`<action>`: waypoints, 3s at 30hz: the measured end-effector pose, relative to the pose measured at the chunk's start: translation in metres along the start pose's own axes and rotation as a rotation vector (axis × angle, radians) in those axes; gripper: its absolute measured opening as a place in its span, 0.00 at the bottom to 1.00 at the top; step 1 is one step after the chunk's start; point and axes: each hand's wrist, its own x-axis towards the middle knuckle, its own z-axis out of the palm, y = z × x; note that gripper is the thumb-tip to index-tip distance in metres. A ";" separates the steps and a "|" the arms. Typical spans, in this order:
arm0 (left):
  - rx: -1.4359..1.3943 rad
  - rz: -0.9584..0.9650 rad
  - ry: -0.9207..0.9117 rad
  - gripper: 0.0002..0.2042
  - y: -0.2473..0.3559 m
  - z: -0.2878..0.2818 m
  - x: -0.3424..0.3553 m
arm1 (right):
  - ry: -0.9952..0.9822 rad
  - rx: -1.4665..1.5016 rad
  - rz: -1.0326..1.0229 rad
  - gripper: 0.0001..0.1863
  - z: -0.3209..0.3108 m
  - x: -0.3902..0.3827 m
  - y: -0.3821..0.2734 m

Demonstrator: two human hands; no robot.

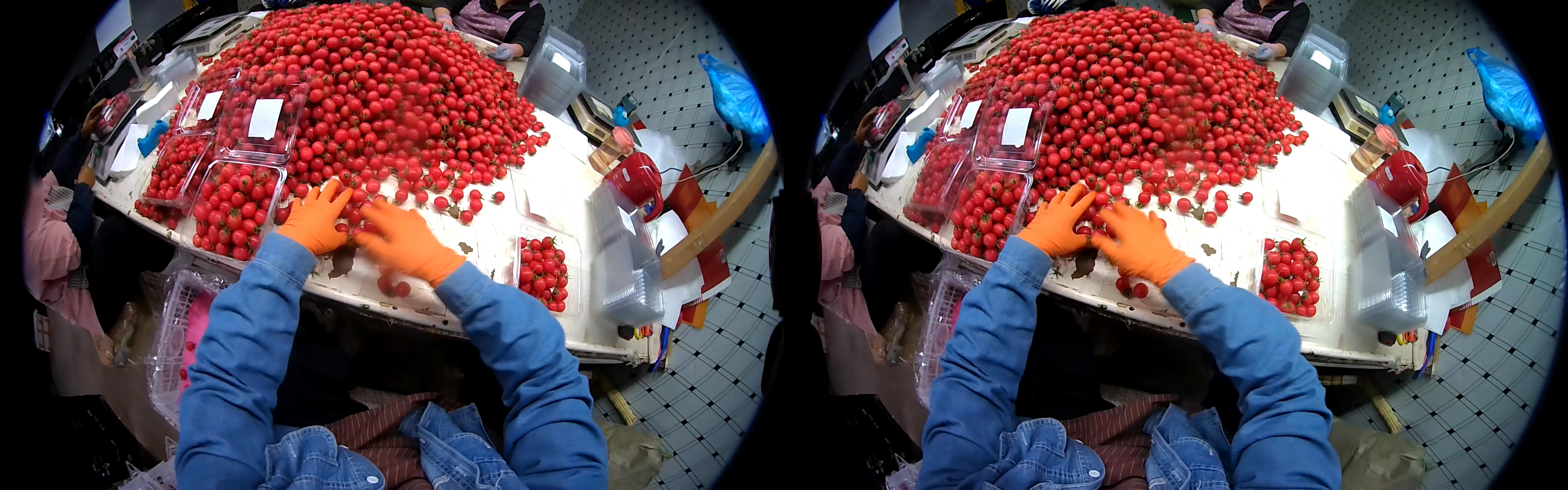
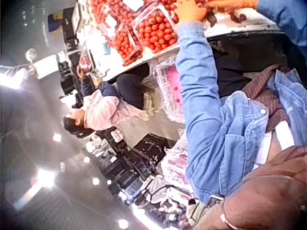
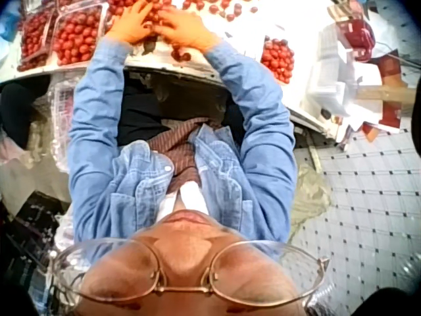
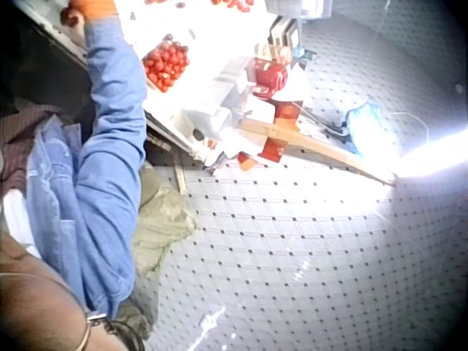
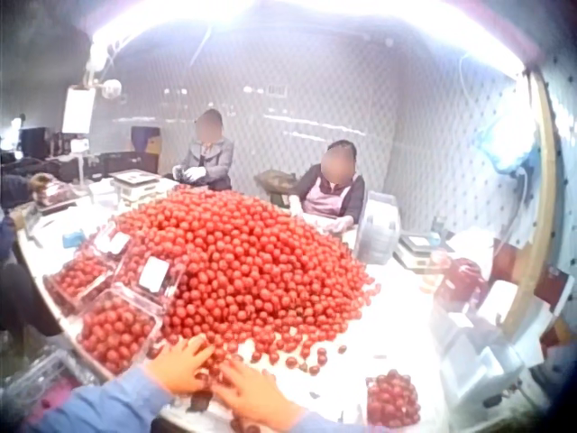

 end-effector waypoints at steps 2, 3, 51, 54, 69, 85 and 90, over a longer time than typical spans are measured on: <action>-0.032 0.022 -0.038 0.41 0.004 -0.010 -0.001 | 0.516 -0.136 -0.261 0.22 -0.028 0.002 0.031; -0.020 0.031 -0.018 0.41 0.003 -0.009 0.000 | 0.513 -0.195 -0.191 0.22 -0.052 0.008 0.048; -0.319 0.434 -0.002 0.31 0.076 -0.020 -0.042 | -0.044 -0.209 0.319 0.27 -0.051 -0.149 0.009; -0.237 0.553 0.022 0.33 0.098 -0.010 -0.045 | -0.066 -0.134 0.386 0.28 -0.038 -0.147 0.007; -0.616 0.430 -0.179 0.30 0.101 0.000 -0.016 | 0.190 0.643 0.337 0.35 -0.010 -0.114 0.006; -0.899 0.211 0.075 0.25 0.138 -0.005 -0.005 | 0.367 1.445 0.577 0.25 -0.029 -0.093 0.009; -1.066 0.338 0.207 0.31 0.163 -0.008 -0.009 | 0.491 1.635 0.547 0.18 -0.045 -0.099 0.023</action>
